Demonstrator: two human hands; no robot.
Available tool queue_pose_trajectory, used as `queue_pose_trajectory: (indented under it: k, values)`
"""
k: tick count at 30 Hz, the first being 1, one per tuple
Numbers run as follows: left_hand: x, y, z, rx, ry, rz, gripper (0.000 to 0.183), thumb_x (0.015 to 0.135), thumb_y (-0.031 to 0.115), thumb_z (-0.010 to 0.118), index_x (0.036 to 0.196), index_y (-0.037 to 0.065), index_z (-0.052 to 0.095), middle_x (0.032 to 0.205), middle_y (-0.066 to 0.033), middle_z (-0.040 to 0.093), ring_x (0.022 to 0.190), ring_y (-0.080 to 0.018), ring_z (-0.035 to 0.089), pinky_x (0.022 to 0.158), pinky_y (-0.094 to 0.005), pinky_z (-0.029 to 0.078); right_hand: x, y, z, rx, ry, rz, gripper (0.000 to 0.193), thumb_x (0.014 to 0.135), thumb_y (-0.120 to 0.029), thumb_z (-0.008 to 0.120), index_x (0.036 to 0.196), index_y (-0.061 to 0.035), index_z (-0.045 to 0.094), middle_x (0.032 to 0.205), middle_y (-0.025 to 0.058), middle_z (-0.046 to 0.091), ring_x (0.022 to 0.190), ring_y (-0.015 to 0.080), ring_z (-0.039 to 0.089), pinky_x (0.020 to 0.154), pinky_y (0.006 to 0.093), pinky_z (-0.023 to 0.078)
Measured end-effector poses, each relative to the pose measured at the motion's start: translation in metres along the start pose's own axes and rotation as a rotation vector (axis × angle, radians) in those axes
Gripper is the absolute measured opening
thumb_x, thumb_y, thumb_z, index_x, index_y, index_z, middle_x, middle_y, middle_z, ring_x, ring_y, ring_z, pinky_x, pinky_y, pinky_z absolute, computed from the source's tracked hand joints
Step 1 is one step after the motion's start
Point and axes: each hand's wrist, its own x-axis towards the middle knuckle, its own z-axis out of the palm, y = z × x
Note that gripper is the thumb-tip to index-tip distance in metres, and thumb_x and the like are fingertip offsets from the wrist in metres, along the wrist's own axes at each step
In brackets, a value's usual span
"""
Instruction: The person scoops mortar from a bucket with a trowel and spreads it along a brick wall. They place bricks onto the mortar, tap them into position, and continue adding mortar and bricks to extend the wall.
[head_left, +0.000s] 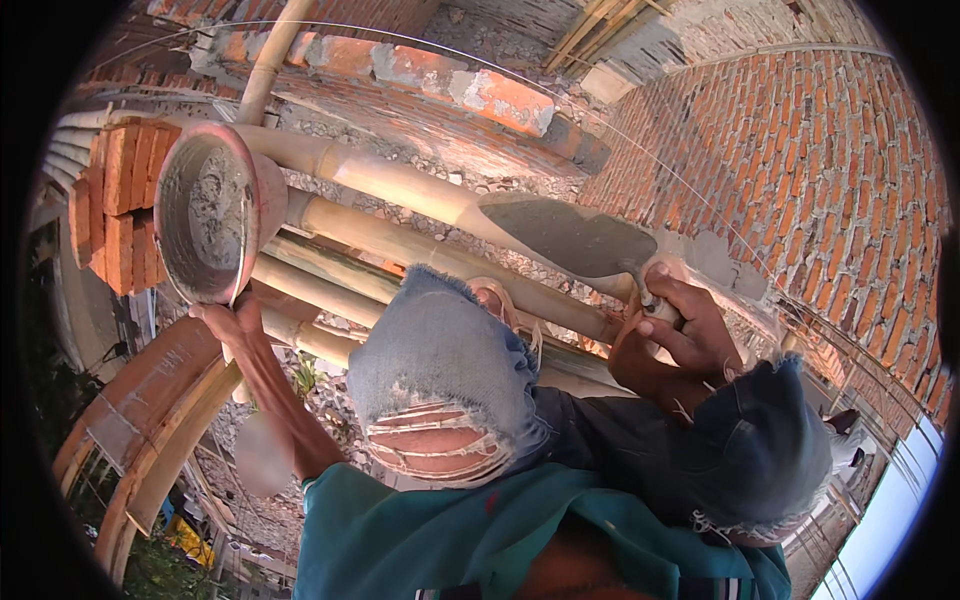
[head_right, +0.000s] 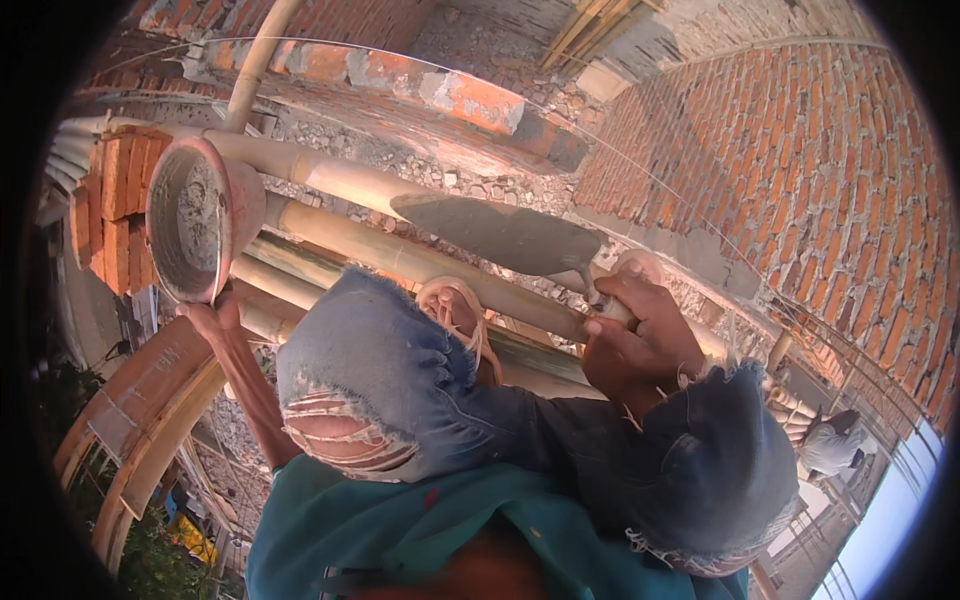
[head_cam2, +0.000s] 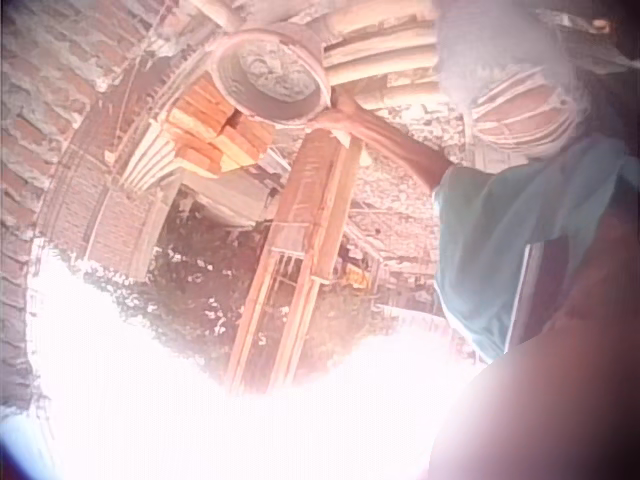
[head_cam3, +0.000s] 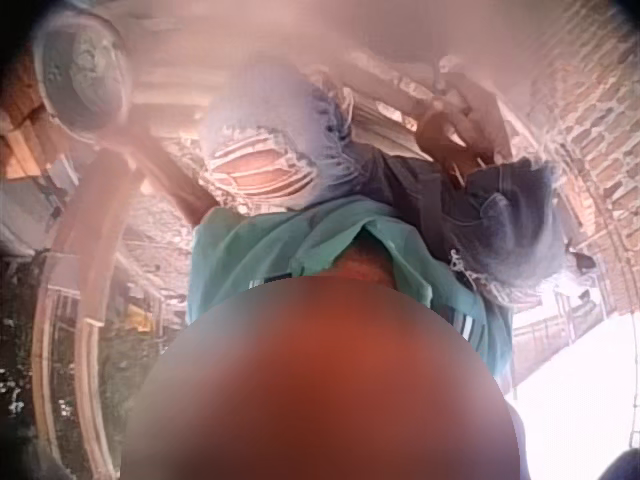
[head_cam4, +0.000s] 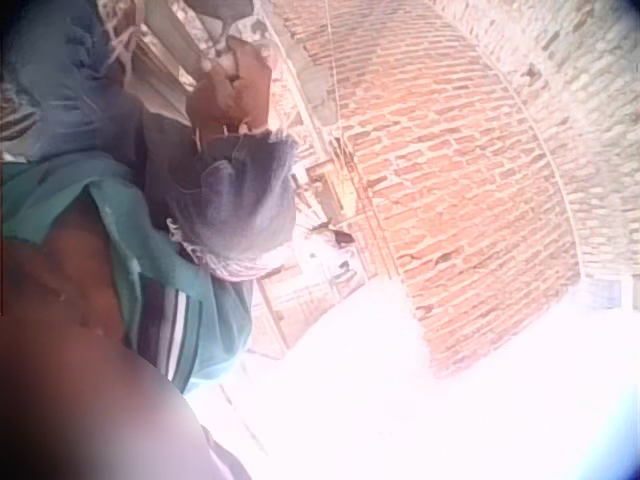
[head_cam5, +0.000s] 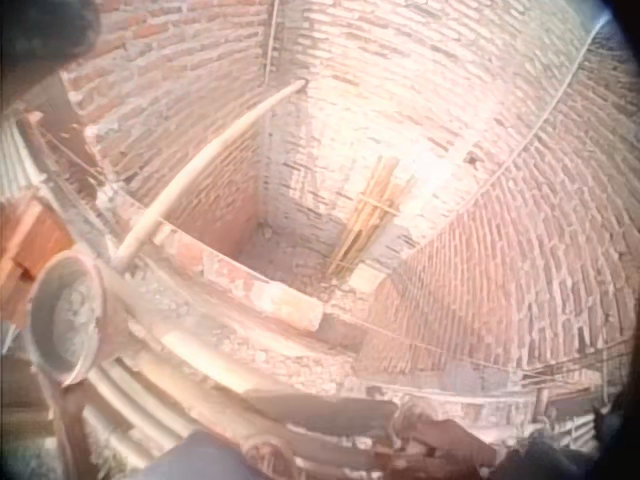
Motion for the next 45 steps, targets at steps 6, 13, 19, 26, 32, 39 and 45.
queue_pose_trajectory:
  k: [6, 13, 19, 26, 32, 39, 45]
  values:
    - [-0.065, 0.024, 0.015, 0.192, -0.180, 0.097, 0.074, 0.110, 0.060, 0.024, 0.160, 0.007, 0.030, 0.163, -0.0154, 0.037, 0.150, -0.0359, 0.036, 0.123, -0.0535, 0.037, 0.040, -0.061, 0.019, -0.180, 0.021, -0.101, 0.039, 0.094, -0.028, 0.070, 0.120, 0.0002, 0.066, 0.107, 0.0190, 0.067, 0.098, 0.0418, 0.066, 0.085, 0.0484, 0.053]
    - [-0.129, 0.028, 0.010, 0.182, -0.319, -0.026, 0.063, 0.110, 0.052, 0.046, 0.141, -0.003, 0.052, 0.130, -0.0156, 0.063, 0.115, -0.0232, 0.062, 0.097, -0.0383, 0.055, 0.129, -0.106, 0.034, -0.653, 0.156, -0.399, 0.026, 0.090, -0.017, 0.069, 0.111, -0.0022, 0.067, 0.096, 0.0137, 0.065, 0.089, 0.0341, 0.068, 0.078, 0.0422, 0.055]
    - [-0.159, 0.012, 0.042, 0.400, -0.439, -0.092, 0.053, 0.111, 0.045, 0.048, 0.126, -0.003, 0.065, 0.112, -0.0133, 0.071, 0.096, -0.0184, 0.067, 0.084, -0.0329, 0.056, 0.186, -0.140, 0.062, -1.293, 0.164, -0.795, 0.026, 0.079, -0.011, 0.069, 0.102, -0.0001, 0.066, 0.094, 0.0094, 0.065, 0.085, 0.0234, 0.066, 0.077, 0.0332, 0.055]
    - [-0.181, 0.011, 0.055, 0.445, -0.465, 0.093, 0.053, 0.112, 0.043, 0.048, 0.115, -0.004, 0.072, 0.092, -0.0038, 0.070, 0.080, -0.0075, 0.057, 0.069, -0.0256, 0.048, 0.167, -0.126, 0.011, -1.250, -0.017, -0.825, 0.034, 0.087, -0.011, 0.064, 0.119, -0.0007, 0.062, 0.102, 0.0111, 0.063, 0.101, 0.0254, 0.066, 0.078, 0.0381, 0.055]
    - [-0.205, 0.014, 0.078, 0.577, -0.443, 0.108, 0.055, 0.109, 0.049, 0.050, 0.109, -0.002, 0.071, 0.093, -0.0047, 0.069, 0.083, -0.0094, 0.057, 0.076, -0.0277, 0.048, 0.176, -0.091, 0.007, -0.992, -0.174, -0.489, 0.024, 0.084, -0.013, 0.068, 0.102, 0.0023, 0.064, 0.094, 0.0201, 0.068, 0.089, 0.0385, 0.071, 0.076, 0.0499, 0.055]
    - [-0.221, 0.013, 0.090, 0.530, -0.438, 0.103, 0.053, 0.111, 0.048, 0.049, 0.101, 0.001, 0.070, 0.086, 0.0000, 0.065, 0.078, -0.0072, 0.052, 0.070, -0.0250, 0.044, 0.180, -0.082, 0.020, -0.572, -0.524, -0.288, 0.030, 0.081, -0.013, 0.063, 0.104, 0.0059, 0.069, 0.089, 0.0308, 0.068, 0.087, 0.0467, 0.068, 0.077, 0.0536, 0.054]
    - [-0.223, 0.014, 0.089, 0.691, -0.439, 0.154, 0.052, 0.111, 0.047, 0.047, 0.092, 0.004, 0.067, 0.078, 0.0051, 0.058, 0.073, -0.0043, 0.045, 0.063, -0.0240, 0.038, 0.182, -0.070, 0.019, -0.449, -0.543, -0.301, 0.041, 0.082, -0.015, 0.064, 0.117, 0.0044, 0.070, 0.091, 0.0299, 0.069, 0.094, 0.0455, 0.068, 0.082, 0.0516, 0.054]
